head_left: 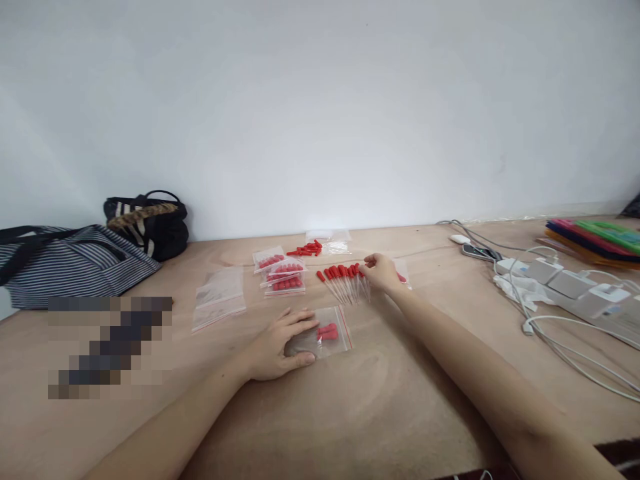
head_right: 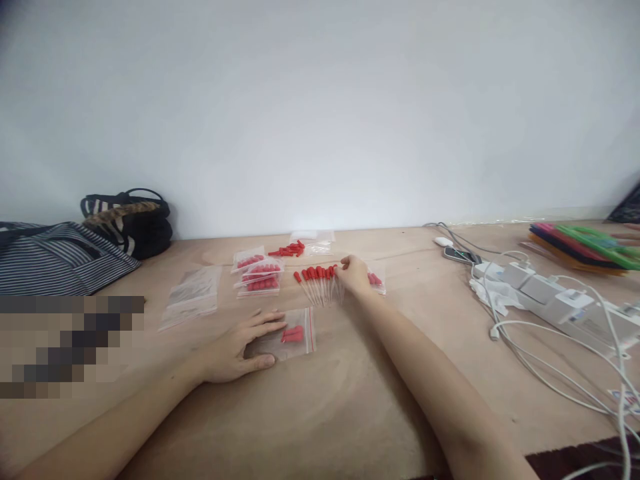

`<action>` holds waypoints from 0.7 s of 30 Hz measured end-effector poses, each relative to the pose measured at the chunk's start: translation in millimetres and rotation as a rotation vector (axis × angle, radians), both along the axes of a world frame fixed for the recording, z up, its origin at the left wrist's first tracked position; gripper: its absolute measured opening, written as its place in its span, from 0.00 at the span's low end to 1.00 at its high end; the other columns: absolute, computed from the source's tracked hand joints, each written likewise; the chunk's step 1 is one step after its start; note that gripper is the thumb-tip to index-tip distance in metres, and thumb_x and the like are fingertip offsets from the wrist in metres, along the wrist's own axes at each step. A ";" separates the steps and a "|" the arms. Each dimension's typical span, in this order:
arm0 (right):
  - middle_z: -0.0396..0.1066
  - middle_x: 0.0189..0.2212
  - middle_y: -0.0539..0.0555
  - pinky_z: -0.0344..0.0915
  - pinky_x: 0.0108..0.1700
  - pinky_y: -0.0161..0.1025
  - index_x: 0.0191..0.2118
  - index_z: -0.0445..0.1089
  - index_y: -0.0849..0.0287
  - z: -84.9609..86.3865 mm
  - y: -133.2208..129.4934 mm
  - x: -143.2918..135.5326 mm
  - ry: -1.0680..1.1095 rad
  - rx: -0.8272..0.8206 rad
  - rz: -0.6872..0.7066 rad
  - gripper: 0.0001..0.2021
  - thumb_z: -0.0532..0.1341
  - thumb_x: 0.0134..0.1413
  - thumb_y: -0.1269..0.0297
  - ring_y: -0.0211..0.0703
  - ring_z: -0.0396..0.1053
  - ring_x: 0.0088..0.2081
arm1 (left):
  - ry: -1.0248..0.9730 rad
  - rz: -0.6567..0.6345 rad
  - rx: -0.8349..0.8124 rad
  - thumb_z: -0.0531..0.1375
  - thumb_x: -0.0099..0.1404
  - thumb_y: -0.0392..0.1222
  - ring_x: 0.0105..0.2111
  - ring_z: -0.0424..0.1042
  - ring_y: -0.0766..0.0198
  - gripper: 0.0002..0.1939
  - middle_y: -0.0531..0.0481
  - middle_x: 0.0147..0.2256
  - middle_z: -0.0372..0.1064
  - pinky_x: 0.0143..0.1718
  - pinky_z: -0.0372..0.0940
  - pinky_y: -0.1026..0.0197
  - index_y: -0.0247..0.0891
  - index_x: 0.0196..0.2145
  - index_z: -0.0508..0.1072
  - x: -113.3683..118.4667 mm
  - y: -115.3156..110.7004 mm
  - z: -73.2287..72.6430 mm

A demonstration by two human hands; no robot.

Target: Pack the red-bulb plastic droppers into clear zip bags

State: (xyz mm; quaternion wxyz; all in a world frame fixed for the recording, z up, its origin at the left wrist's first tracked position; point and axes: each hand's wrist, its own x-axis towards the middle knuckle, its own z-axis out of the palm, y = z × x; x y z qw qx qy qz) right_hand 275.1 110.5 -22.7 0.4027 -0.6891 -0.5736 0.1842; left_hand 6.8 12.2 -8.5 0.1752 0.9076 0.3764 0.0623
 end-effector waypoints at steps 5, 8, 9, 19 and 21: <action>0.70 0.30 0.62 0.60 0.32 0.38 0.32 0.67 0.65 1.4 15.1 -19.8 -0.092 -0.066 -0.062 0.12 0.60 0.37 0.65 0.50 0.67 0.35 | -0.023 -0.013 0.002 0.54 0.59 0.53 0.58 0.44 0.52 0.28 0.48 0.58 0.47 0.56 0.42 0.45 0.46 0.55 0.55 -0.7 1.3 -1.1; 0.70 0.24 0.61 0.59 0.28 0.37 0.25 0.67 0.62 1.6 18.0 -22.8 -0.116 -0.106 -0.052 0.06 0.61 0.35 0.67 0.50 0.68 0.32 | -0.034 -0.019 0.003 0.54 0.58 0.53 0.57 0.45 0.52 0.28 0.49 0.58 0.47 0.56 0.43 0.45 0.46 0.55 0.55 -0.9 1.9 -1.8; 0.70 0.23 0.60 0.58 0.27 0.37 0.23 0.67 0.61 1.7 18.5 -22.9 -0.117 -0.114 -0.048 0.04 0.61 0.35 0.68 0.50 0.68 0.31 | -0.036 -0.019 0.004 0.54 0.58 0.52 0.57 0.45 0.52 0.28 0.48 0.58 0.48 0.56 0.43 0.45 0.46 0.55 0.55 -0.8 1.7 -1.9; 0.68 0.30 0.58 0.59 0.33 0.36 0.36 0.65 0.64 17.1 -0.9 -20.1 -0.030 -0.015 0.031 0.11 0.53 0.42 0.73 0.45 0.66 0.34 | -0.016 0.000 -0.002 0.54 0.59 0.53 0.58 0.44 0.52 0.28 0.49 0.58 0.47 0.56 0.44 0.46 0.46 0.55 0.55 -0.4 -0.2 -0.3; 0.67 0.30 0.53 0.59 0.31 0.35 0.42 0.61 0.61 14.9 -17.8 -15.3 0.048 0.036 0.077 0.14 0.50 0.46 0.70 0.39 0.65 0.30 | -0.014 0.001 -0.004 0.54 0.59 0.53 0.58 0.44 0.52 0.28 0.49 0.58 0.47 0.56 0.44 0.46 0.46 0.55 0.54 0.1 0.2 -0.8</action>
